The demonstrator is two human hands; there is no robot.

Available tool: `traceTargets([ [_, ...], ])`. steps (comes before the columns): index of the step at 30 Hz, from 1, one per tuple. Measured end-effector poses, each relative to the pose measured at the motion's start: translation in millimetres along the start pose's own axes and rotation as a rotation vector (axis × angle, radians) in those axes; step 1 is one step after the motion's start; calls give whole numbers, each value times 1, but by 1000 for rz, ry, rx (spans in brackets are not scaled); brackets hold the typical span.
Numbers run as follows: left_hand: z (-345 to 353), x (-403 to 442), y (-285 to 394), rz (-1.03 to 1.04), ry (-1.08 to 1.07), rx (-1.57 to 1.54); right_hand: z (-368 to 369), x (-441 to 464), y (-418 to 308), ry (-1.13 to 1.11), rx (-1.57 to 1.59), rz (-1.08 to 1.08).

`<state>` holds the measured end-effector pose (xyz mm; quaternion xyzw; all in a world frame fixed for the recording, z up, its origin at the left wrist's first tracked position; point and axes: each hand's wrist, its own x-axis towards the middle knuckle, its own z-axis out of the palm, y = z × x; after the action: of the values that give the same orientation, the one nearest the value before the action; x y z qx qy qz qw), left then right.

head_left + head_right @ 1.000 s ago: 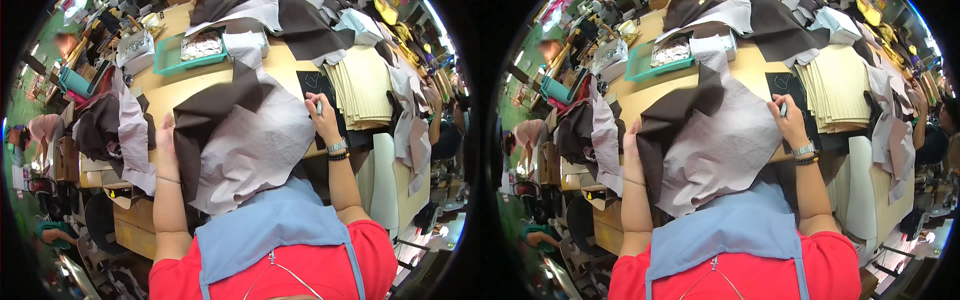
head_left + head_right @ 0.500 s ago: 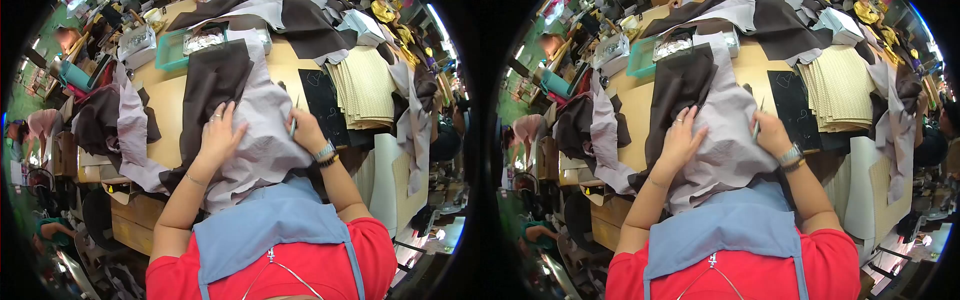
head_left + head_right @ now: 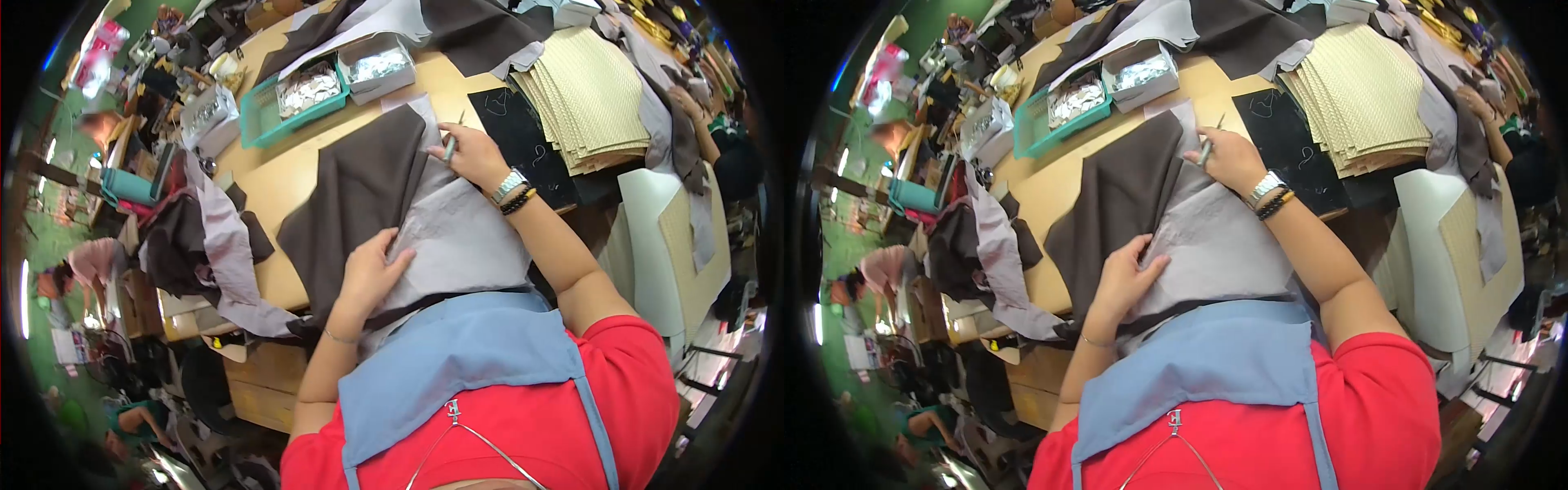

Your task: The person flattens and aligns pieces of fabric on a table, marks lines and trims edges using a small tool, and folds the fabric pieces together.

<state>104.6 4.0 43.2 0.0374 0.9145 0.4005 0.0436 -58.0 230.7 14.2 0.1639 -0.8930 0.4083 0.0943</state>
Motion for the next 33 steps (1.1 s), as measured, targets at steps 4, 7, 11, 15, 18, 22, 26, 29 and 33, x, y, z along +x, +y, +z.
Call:
traceTargets([
  [4, -1, -4, -1, -41, -53, -152, 23, 6, -6, 52, 340, 57],
  [7, -3, 14, 0, 408, 359, -82, 12, -4, -31, 18, 441, 63],
  [11, -4, 45, 9, 402, 219, -250, -3, -18, -57, 23, 547, -52],
  [15, -15, 68, 10, -50, 96, 150, -16, -29, -64, 22, 703, -106],
  [18, -24, 69, 26, 130, 281, -219, -20, -31, -61, 94, 697, -203],
  [22, -85, 20, 97, 684, 532, -182, -23, -32, -54, 236, 785, -196],
  [26, -128, -33, 135, 1103, 42, -903, -20, -30, -50, 256, 759, -152],
  [29, -141, -44, 146, 1171, -259, -1143, -14, -33, -44, 248, 767, -116],
  [33, -148, -56, 148, 1197, -364, -1235, -13, -36, -37, 219, 762, -78],
])
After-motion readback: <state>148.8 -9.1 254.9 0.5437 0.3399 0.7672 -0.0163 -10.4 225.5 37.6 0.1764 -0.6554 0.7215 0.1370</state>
